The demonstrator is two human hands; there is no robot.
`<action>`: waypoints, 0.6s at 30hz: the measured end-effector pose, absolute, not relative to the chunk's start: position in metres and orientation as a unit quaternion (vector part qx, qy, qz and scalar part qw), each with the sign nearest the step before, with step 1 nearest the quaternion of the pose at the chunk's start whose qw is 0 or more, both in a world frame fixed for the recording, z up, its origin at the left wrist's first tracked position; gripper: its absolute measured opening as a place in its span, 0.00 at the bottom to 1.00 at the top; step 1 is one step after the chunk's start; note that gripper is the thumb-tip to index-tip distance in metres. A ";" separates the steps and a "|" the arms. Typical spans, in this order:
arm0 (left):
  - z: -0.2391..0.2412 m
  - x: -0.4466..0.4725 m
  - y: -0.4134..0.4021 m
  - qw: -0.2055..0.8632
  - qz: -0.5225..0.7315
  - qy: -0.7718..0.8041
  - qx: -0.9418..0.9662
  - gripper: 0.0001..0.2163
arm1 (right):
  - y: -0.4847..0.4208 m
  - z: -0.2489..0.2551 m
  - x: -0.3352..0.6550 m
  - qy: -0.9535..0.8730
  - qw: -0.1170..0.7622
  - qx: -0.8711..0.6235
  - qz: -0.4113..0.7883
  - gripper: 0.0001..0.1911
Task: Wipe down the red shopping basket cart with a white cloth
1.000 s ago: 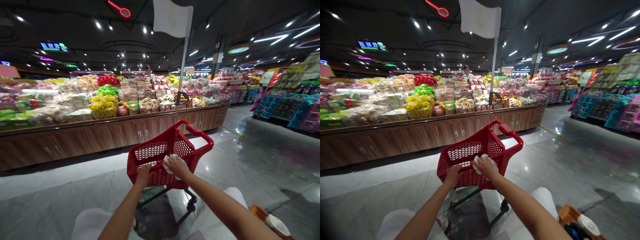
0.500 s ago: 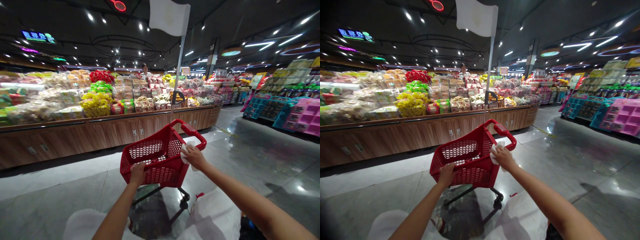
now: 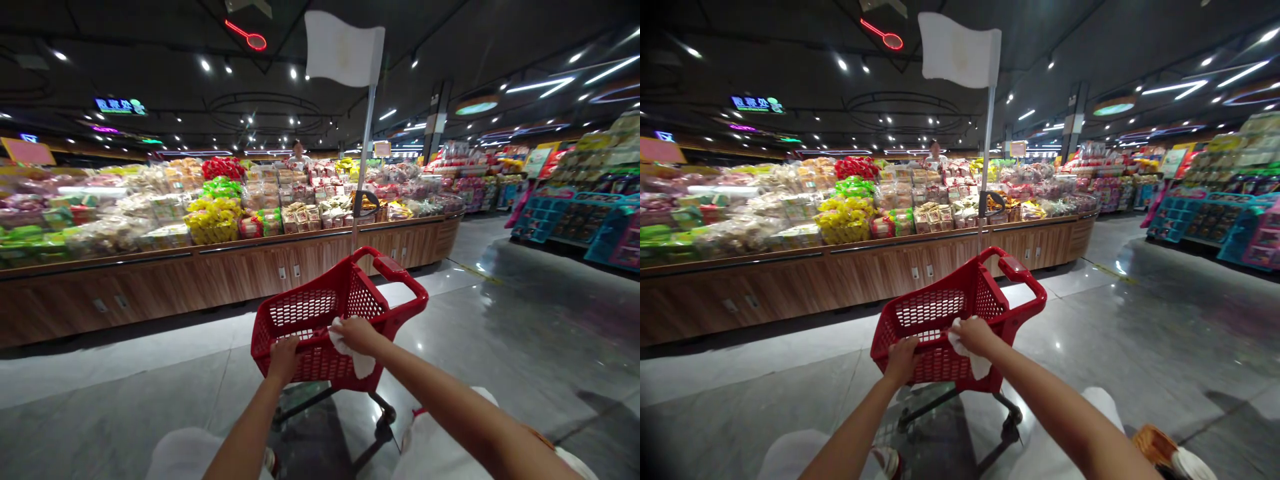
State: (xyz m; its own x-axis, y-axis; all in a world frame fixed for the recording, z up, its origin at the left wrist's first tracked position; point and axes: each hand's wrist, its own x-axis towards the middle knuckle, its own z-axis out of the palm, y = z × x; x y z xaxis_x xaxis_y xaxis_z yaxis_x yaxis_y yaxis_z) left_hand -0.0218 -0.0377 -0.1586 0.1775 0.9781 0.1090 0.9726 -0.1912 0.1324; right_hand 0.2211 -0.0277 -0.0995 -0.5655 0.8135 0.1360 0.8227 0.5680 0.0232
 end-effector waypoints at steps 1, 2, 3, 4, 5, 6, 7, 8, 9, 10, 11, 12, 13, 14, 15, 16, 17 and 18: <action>-0.159 -0.023 -0.037 0.015 0.086 0.636 0.767 0.14 | -0.024 -0.086 0.239 -0.866 0.049 -0.497 -0.018 0.15; -0.160 -0.024 -0.036 0.013 0.090 0.636 0.766 0.14 | -0.021 -0.074 0.257 -0.853 0.049 -0.520 -0.011 0.14; -0.161 -0.025 -0.034 0.010 0.093 0.637 0.765 0.14 | -0.017 -0.063 0.273 -0.839 0.050 -0.541 -0.013 0.13; -0.162 -0.025 -0.033 0.007 0.096 0.637 0.765 0.14 | -0.015 -0.055 0.287 -0.821 0.056 -0.567 -0.026 0.14; -0.163 -0.024 -0.032 0.004 0.097 0.638 0.764 0.14 | -0.013 -0.050 0.298 -0.800 0.067 -0.593 -0.055 0.14; -0.164 -0.024 -0.031 0.003 0.098 0.637 0.764 0.14 | -0.013 -0.048 0.305 -0.778 0.081 -0.617 -0.092 0.17; -0.165 -0.023 -0.030 0.002 0.099 0.636 0.765 0.14 | -0.013 -0.050 0.309 -0.756 0.097 -0.634 -0.133 0.20; -0.165 -0.023 -0.029 0.002 0.100 0.635 0.766 0.14 | -0.015 -0.053 0.311 -0.740 0.112 -0.641 -0.169 0.23; -0.166 -0.022 -0.029 0.001 0.101 0.634 0.767 0.14 | -0.017 -0.058 0.310 -0.734 0.122 -0.640 -0.193 0.24; -0.167 -0.021 -0.029 0.000 0.103 0.634 0.766 0.14 | -0.020 -0.064 0.307 -0.737 0.125 -0.634 -0.199 0.23; -0.167 -0.019 -0.030 -0.001 0.103 0.635 0.765 0.15 | -0.022 -0.070 0.303 -0.743 0.123 -0.629 -0.193 0.20; -0.168 -0.017 -0.030 -0.001 0.102 0.638 0.764 0.15 | -0.025 -0.075 0.297 -0.748 0.118 -0.627 -0.182 0.17; -0.168 -0.015 -0.031 -0.001 0.098 0.642 0.761 0.16 | -0.027 -0.080 0.289 -0.753 0.113 -0.625 -0.170 0.15; -0.168 -0.013 -0.032 -0.001 0.093 0.646 0.758 0.17 | -0.028 -0.085 0.279 -0.759 0.108 -0.621 -0.161 0.14; -0.167 -0.011 -0.033 -0.001 0.089 0.649 0.755 0.17 | -0.029 -0.089 0.267 -0.767 0.105 -0.615 -0.153 0.14; -0.167 -0.009 -0.034 0.000 0.085 0.653 0.753 0.17 | -0.029 -0.093 0.253 -0.774 0.104 -0.607 -0.145 0.14; -0.167 -0.008 -0.036 0.000 0.083 0.655 0.751 0.17 | -0.030 -0.098 0.237 -0.782 0.106 -0.600 -0.134 0.14; -0.167 -0.007 -0.037 0.001 0.084 0.656 0.750 0.17 | -0.030 -0.103 0.221 -0.788 0.110 -0.593 -0.120 0.15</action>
